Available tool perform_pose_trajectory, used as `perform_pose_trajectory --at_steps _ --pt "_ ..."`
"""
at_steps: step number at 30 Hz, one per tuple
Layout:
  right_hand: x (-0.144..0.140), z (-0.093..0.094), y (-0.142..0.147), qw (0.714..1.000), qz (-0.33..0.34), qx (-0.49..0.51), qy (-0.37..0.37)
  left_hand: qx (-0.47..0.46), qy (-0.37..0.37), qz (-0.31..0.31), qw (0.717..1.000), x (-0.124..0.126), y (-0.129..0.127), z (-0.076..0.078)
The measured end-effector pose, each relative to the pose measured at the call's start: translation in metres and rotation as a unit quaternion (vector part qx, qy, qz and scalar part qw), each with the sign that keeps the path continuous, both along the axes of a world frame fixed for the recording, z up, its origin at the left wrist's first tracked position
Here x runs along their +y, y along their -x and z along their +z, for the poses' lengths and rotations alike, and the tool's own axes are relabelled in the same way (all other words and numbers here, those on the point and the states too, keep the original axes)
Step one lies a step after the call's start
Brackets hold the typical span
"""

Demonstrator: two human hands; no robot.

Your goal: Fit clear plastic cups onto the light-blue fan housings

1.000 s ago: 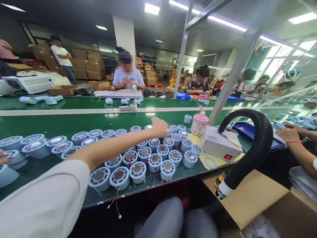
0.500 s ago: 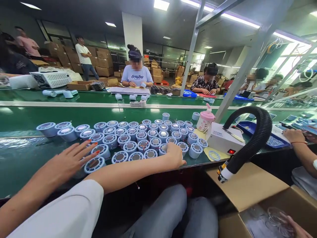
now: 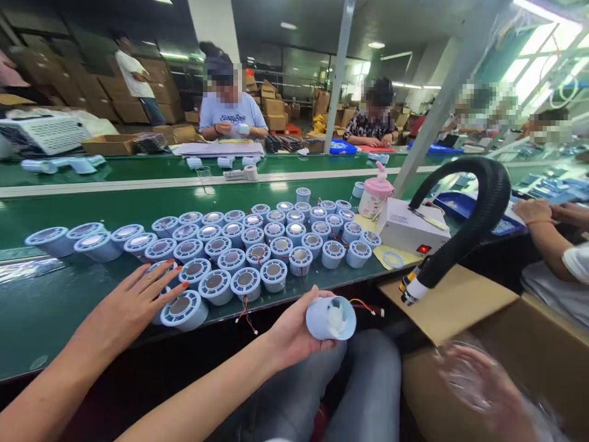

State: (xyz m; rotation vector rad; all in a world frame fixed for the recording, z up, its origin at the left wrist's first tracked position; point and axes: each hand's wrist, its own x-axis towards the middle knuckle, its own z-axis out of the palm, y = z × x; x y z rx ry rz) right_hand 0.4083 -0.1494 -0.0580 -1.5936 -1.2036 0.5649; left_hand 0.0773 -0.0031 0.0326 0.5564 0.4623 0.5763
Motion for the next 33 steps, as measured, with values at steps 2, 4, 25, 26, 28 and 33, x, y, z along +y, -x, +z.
perform_pose_trajectory --at_steps 2,4,25,26,28,33 --pt "-0.004 0.009 0.052 0.992 0.116 -0.023 -0.038 0.020 0.044 -0.023 0.999 -0.007 -0.003 -0.017" --pt "-0.002 0.024 0.097 0.973 0.163 -0.159 -0.035 0.049 0.040 -0.045 0.997 -0.012 -0.005 -0.030" --pt "0.032 0.069 0.148 0.946 0.228 -0.189 0.128 0.331 -0.602 -0.132 0.714 -0.013 0.004 -0.009" --pt "0.031 0.070 0.148 0.954 0.228 -0.141 0.134 0.314 -0.589 -0.110 0.736 -0.012 0.004 -0.012" --pt "0.029 0.074 0.148 0.964 0.217 -0.065 0.141 0.286 -0.565 -0.079 0.770 -0.011 0.005 -0.020" --pt "0.026 0.076 0.146 0.974 0.159 0.054 0.151 0.224 -0.573 -0.061 0.786 -0.007 0.005 -0.039"
